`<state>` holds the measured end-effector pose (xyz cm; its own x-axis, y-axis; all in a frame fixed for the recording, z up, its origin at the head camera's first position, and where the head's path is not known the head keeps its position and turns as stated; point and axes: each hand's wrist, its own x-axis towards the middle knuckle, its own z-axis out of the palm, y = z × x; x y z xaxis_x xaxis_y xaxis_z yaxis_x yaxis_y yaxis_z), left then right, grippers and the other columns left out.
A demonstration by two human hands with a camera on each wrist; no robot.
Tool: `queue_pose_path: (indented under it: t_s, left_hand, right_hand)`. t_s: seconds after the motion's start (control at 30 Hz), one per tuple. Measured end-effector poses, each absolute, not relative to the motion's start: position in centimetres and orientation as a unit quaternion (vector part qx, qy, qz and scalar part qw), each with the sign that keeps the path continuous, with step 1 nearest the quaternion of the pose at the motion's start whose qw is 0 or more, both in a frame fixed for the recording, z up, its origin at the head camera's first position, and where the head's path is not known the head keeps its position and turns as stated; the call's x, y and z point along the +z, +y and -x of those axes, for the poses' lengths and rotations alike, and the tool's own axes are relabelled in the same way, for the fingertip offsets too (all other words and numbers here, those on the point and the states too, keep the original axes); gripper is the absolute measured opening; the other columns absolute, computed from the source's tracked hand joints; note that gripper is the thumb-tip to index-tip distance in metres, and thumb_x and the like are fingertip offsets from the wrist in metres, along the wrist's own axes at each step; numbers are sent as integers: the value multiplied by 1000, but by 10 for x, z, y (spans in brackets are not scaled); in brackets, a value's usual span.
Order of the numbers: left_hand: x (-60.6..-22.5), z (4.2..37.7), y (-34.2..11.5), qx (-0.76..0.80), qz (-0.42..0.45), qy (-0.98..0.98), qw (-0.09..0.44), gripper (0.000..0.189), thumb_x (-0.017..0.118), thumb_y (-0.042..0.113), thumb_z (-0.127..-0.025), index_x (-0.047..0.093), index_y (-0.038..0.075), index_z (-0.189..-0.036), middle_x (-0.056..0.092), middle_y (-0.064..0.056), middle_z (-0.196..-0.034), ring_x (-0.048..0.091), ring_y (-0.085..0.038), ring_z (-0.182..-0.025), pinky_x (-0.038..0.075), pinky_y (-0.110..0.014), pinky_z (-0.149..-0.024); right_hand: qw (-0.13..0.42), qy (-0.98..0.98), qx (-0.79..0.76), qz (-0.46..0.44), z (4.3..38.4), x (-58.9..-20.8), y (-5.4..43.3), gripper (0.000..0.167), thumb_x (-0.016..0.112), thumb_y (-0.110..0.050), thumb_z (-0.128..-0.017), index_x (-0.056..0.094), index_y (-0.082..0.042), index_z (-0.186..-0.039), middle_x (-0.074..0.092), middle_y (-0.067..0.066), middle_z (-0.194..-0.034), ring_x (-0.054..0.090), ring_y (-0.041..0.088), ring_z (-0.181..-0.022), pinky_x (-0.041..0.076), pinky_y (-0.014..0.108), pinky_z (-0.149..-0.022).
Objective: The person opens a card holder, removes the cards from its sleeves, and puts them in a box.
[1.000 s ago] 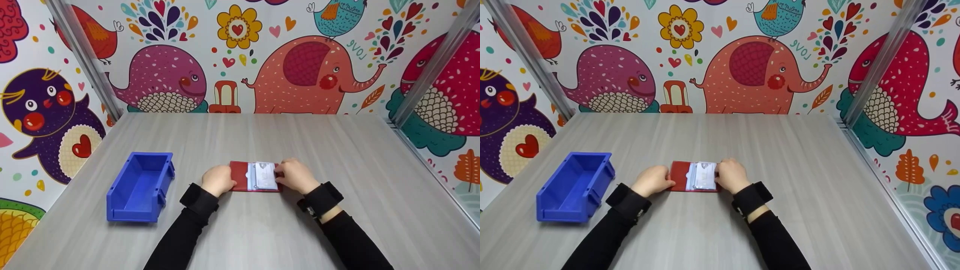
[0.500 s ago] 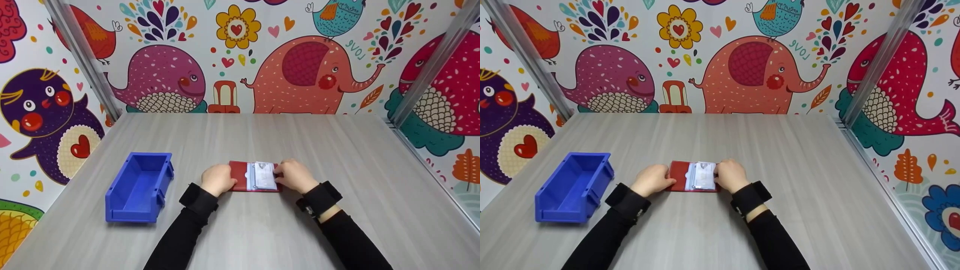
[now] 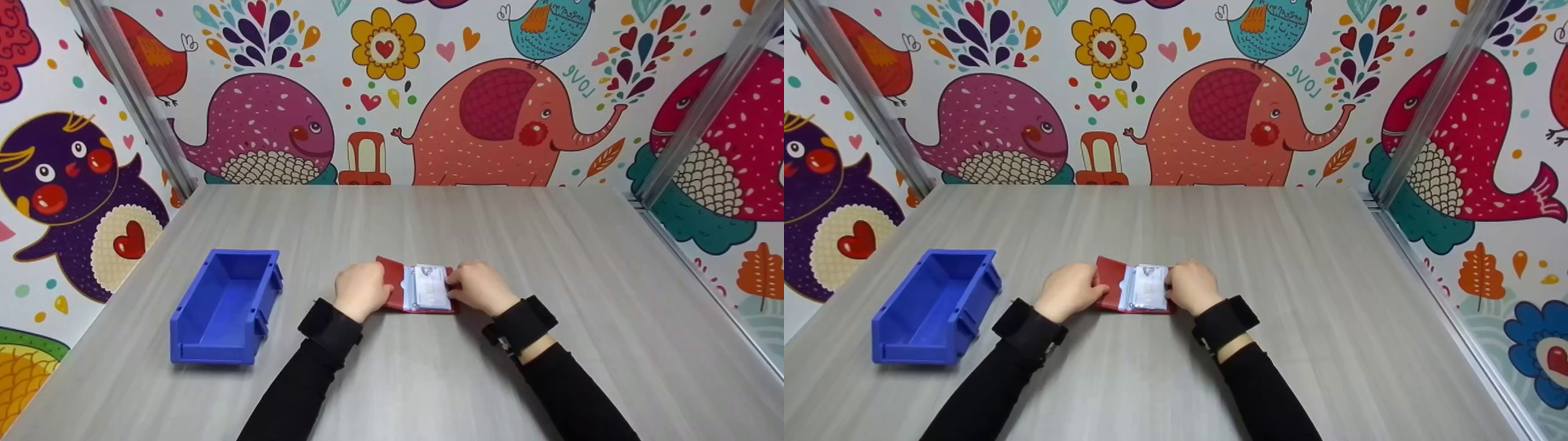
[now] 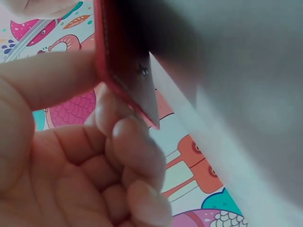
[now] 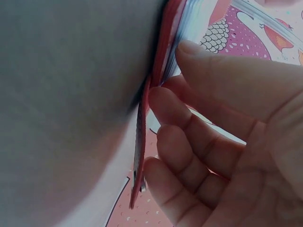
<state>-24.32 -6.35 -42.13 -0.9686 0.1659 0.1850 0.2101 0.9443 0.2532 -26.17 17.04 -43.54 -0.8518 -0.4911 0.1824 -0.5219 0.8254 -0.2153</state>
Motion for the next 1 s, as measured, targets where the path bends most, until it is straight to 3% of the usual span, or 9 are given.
queue_pose_path:
  t_s: [0.2,0.37,0.7,0.9,1.0]
  left_hand:
    - [-419,243,-54,-136,115,-975,134,19,76,22,-84,68,6,-79,68,-9,-76,66,-32,-71,51,-45,-60]
    - [-417,244,-46,-163,142,-965,148,24,73,20,-85,64,8,-66,68,-9,-74,65,-32,-67,50,-47,-56]
    - [-419,257,-35,-222,152,-960,75,26,68,13,-86,59,9,-62,61,-5,-70,58,-24,-66,48,-41,-62]
    - [-421,261,-31,-231,149,-960,48,38,60,9,-84,36,14,-55,47,-3,-63,45,-21,-60,45,-40,-57]
    - [-423,263,-30,-227,140,-963,30,38,60,9,-83,34,15,-56,45,-2,-62,45,-21,-60,45,-40,-59]
  right_hand:
    - [53,-954,128,-266,262,-435,170,12,81,-9,-80,77,-5,-91,63,7,-79,56,23,-72,48,40,-70]
    - [53,-953,129,-270,261,-434,171,14,81,-9,-81,78,-5,-93,65,8,-81,57,24,-74,49,41,-71]
    - [51,-953,129,-268,261,-433,170,10,80,-9,-81,77,-6,-91,63,7,-80,56,24,-73,48,40,-69]
    - [64,-951,135,-271,262,-436,172,8,81,-7,-80,77,-5,-88,63,7,-79,58,24,-72,49,41,-68]
    - [65,-952,136,-268,262,-437,172,11,81,-7,-81,77,-5,-90,64,8,-81,60,25,-74,50,41,-68]
